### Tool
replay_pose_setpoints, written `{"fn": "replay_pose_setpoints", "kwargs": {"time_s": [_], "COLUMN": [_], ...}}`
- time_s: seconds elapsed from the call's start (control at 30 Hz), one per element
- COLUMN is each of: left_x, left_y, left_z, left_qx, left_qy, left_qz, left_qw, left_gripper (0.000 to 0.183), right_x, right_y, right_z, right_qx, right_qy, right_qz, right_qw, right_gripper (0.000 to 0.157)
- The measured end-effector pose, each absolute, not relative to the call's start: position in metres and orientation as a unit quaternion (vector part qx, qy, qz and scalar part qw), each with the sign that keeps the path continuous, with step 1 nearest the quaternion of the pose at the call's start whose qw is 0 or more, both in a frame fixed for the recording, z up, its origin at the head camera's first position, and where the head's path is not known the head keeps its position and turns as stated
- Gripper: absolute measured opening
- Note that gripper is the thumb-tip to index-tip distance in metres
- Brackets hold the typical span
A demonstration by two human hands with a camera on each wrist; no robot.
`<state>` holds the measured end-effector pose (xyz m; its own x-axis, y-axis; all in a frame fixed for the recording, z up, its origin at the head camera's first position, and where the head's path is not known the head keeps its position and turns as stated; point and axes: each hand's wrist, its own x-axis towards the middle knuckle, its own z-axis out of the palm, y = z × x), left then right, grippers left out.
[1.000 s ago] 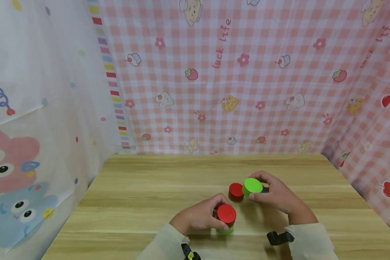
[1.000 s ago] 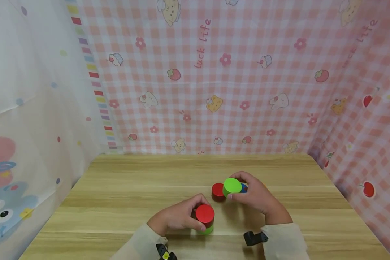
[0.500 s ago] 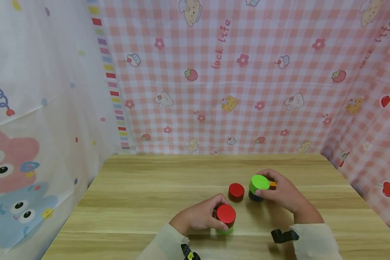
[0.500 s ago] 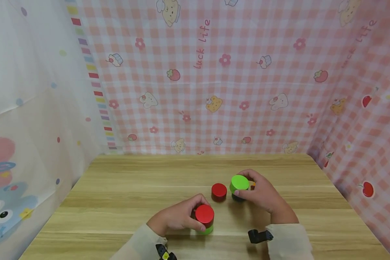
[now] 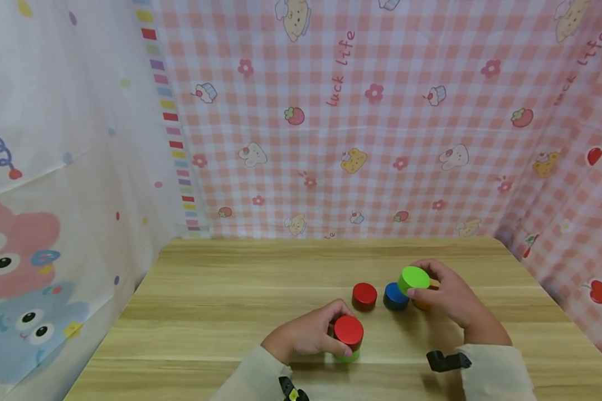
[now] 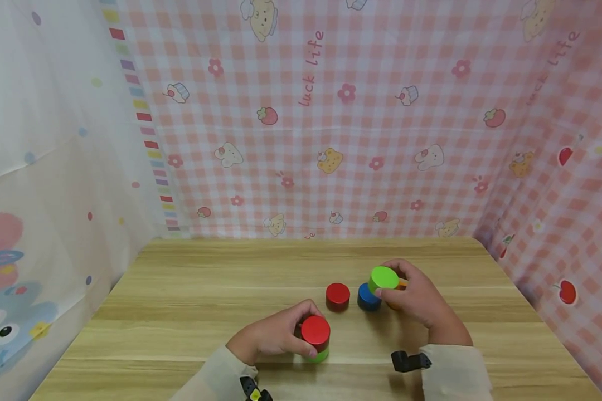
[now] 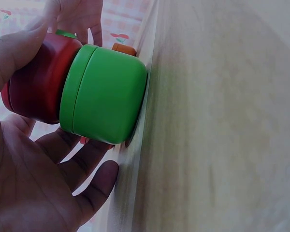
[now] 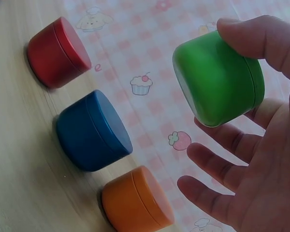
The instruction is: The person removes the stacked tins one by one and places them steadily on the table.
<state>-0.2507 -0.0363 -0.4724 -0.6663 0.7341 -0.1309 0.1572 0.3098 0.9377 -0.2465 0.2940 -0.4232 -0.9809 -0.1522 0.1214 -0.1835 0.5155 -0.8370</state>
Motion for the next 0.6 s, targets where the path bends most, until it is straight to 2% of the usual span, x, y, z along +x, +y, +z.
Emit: {"fn": "replay_pose_setpoints", "kwargs": {"time_s": [0.6], "left_x": [-0.250], "left_y": [-0.038], "left_z": [-0.472], "left_qx": [0.296], "left_qy": [0.754], "left_qz": [0.512], "left_qw": [0.285], "left_gripper": [0.049], "right_x": [-0.247], "right_y": [0.310], "right_z": [-0.431], "right_qx": [0.060], "right_qy": [-0.881], "right_qz": [0.470], "right_qw": [0.015], "right_gripper": [0.056]}}
